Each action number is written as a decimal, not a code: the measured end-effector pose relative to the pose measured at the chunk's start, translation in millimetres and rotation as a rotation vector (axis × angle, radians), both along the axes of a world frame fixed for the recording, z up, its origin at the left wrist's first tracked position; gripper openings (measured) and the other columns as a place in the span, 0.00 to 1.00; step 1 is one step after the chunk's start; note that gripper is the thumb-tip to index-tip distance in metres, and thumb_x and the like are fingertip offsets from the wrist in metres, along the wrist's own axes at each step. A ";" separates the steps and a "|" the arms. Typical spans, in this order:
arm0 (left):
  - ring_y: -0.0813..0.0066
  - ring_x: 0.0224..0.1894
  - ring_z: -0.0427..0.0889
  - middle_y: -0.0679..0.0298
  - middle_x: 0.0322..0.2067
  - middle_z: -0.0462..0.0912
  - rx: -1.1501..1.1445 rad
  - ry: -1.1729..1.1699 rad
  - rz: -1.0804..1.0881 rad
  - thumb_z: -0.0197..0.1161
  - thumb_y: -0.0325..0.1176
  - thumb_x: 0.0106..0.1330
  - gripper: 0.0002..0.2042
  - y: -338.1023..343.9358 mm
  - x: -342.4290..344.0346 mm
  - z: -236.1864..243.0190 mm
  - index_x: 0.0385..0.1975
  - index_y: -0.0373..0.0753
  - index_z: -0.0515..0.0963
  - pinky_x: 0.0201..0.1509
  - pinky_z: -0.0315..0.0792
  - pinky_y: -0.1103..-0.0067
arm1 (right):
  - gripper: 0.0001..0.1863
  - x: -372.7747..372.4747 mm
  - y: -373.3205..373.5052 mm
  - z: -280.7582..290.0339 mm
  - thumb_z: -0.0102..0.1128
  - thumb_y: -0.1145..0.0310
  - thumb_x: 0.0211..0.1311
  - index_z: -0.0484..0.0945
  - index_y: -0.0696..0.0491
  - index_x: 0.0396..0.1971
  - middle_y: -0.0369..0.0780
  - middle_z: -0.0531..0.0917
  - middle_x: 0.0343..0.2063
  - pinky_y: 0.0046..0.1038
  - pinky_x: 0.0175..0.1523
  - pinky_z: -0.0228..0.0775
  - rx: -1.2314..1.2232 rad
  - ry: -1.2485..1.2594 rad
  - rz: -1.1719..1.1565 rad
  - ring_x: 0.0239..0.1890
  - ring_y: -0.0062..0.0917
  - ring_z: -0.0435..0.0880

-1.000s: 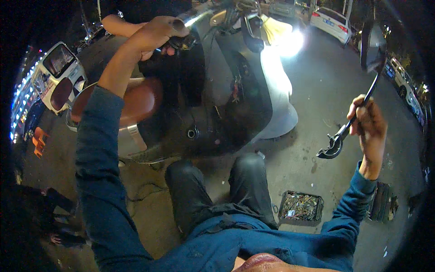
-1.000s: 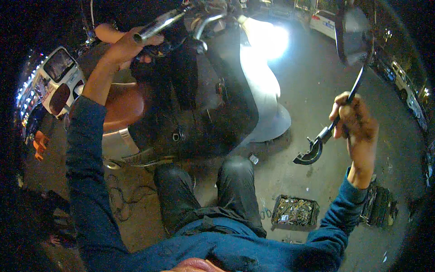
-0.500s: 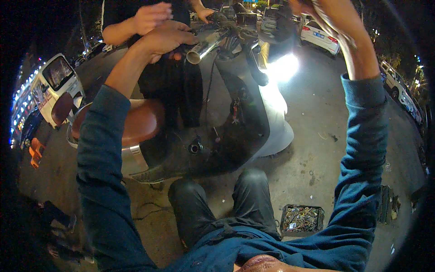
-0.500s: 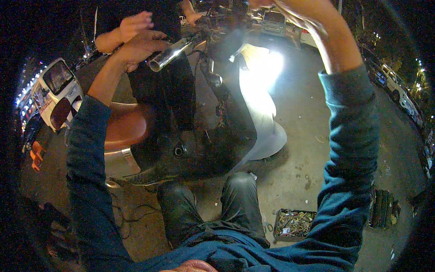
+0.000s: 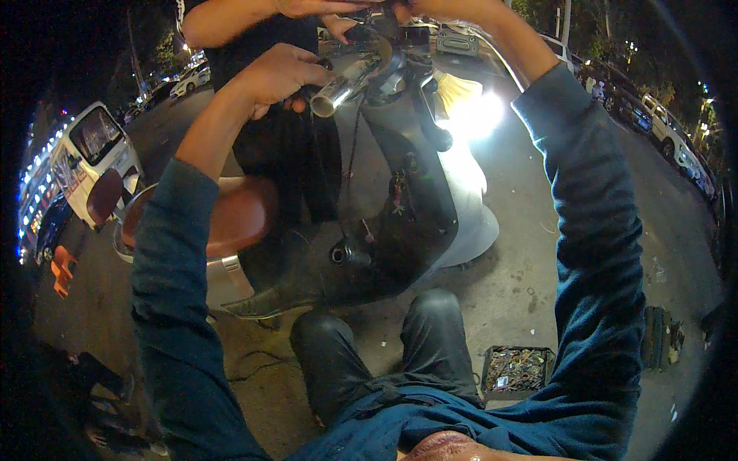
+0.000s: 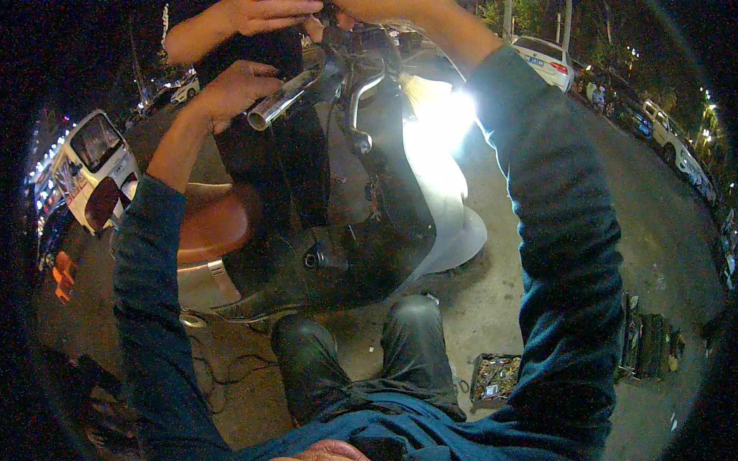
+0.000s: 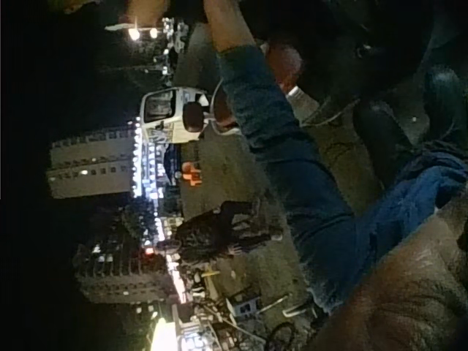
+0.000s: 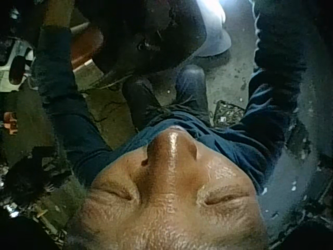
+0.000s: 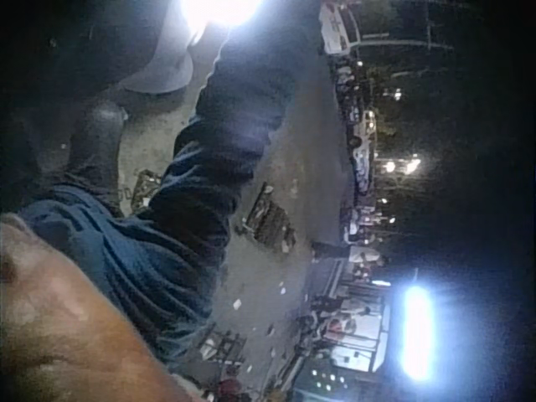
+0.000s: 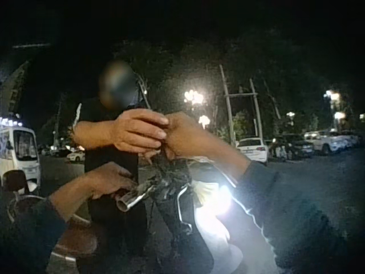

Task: The person sits on the ground and uses a screwdriver to adjust components on the scooter's handlebar area. They manipulate wires and fasteners while another person stands nearby.

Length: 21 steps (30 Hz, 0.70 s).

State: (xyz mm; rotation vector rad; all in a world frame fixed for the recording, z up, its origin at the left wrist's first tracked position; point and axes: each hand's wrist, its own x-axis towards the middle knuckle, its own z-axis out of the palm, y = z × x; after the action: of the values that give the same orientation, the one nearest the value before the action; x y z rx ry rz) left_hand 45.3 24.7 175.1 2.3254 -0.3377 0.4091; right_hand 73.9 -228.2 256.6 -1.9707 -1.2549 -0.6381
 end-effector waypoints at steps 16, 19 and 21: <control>0.81 0.19 0.77 0.61 0.26 0.85 -0.058 0.057 0.020 0.65 0.36 0.66 0.14 -8.0 -17.0 -1.4 0.37 0.29 0.85 0.21 0.67 0.83 | 0.10 14.4 -7.4 -11.1 0.61 0.68 0.73 0.84 0.59 0.36 0.35 0.84 0.25 0.24 0.31 0.73 0.282 0.139 0.192 0.26 0.19 0.80; 0.81 0.18 0.77 0.61 0.26 0.85 -0.040 0.004 0.019 0.64 0.35 0.66 0.13 -8.8 -18.6 -3.8 0.36 0.29 0.85 0.21 0.68 0.84 | 0.09 -1.2 -23.1 -35.2 0.61 0.69 0.73 0.83 0.59 0.40 0.38 0.85 0.30 0.25 0.34 0.75 0.274 0.189 0.061 0.29 0.22 0.83; 0.81 0.17 0.76 0.61 0.26 0.85 -0.006 -0.038 0.034 0.63 0.35 0.66 0.12 -8.5 -19.2 -5.7 0.35 0.29 0.85 0.20 0.69 0.83 | 0.11 -9.0 -32.8 -52.8 0.62 0.65 0.72 0.83 0.59 0.43 0.38 0.86 0.32 0.22 0.34 0.73 0.303 0.166 -0.024 0.29 0.20 0.82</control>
State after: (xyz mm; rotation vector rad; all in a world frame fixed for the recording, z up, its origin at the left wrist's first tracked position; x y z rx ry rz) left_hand 26.1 16.2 169.4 2.3229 -0.3156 0.4714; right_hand 64.8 -261.0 203.8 -1.7501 -0.9734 -0.6221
